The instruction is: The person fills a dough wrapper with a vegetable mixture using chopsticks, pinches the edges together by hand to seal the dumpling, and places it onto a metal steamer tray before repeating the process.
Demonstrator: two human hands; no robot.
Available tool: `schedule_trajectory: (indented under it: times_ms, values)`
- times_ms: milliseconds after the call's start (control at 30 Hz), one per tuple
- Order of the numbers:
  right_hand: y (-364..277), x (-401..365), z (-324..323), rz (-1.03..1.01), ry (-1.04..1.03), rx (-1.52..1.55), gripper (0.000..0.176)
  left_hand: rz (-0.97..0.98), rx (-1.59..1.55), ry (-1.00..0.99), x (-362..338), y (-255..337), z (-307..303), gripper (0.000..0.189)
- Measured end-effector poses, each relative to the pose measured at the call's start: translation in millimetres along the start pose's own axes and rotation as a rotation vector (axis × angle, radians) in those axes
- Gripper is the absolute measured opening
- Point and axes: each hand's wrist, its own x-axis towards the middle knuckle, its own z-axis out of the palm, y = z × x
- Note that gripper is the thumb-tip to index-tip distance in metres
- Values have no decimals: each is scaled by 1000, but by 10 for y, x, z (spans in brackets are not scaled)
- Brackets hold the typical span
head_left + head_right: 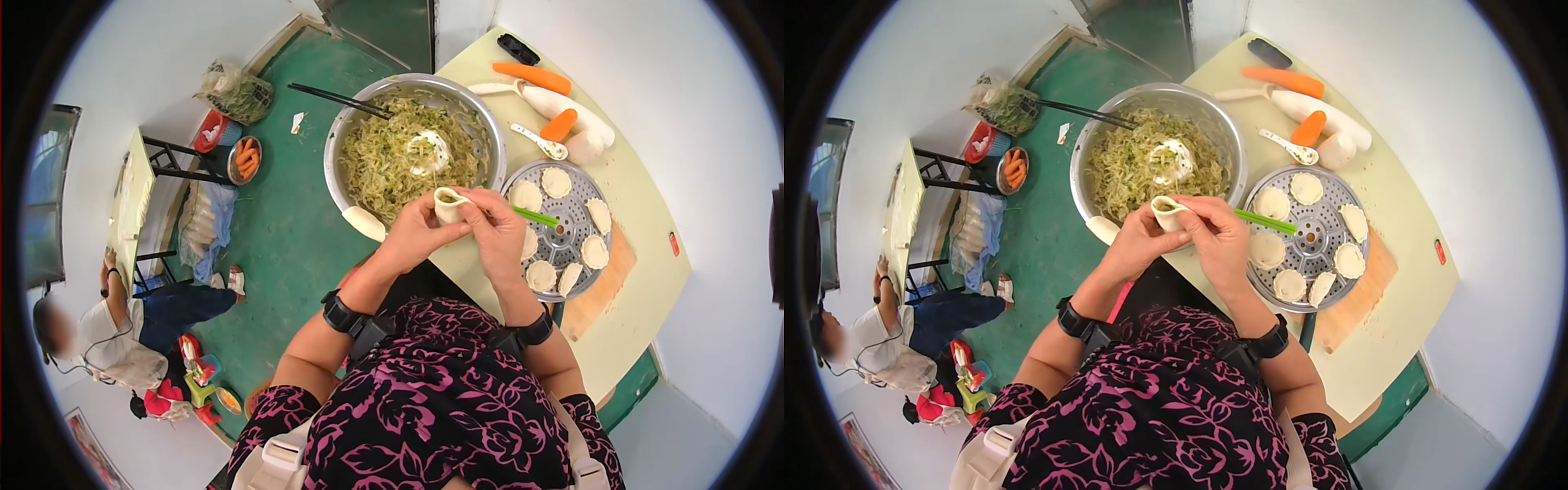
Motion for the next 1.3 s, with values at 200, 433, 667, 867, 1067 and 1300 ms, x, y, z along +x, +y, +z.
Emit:
schedule_trajectory:
  times_ms: [200,433,667,867,1067,1300]
  values:
    - [-79,-17,-87,-51,-92,-283,24,-23,214,37,-26,24,-66,30]
    - [-69,-12,-63,40,-54,-187,15,5,308,17,-26,35,-28,33]
    - [-8,-15,-113,-63,20,-276,17,96,217,69,77,-33,-11,36]
    - [-132,87,-8,-202,55,-417,19,5,417,105,64,54,-72,38]
    - [-60,98,-15,-197,31,-406,17,22,467,74,43,175,9,30]
    - [-75,112,19,-196,86,-310,15,1,296,85,63,67,-56,33]
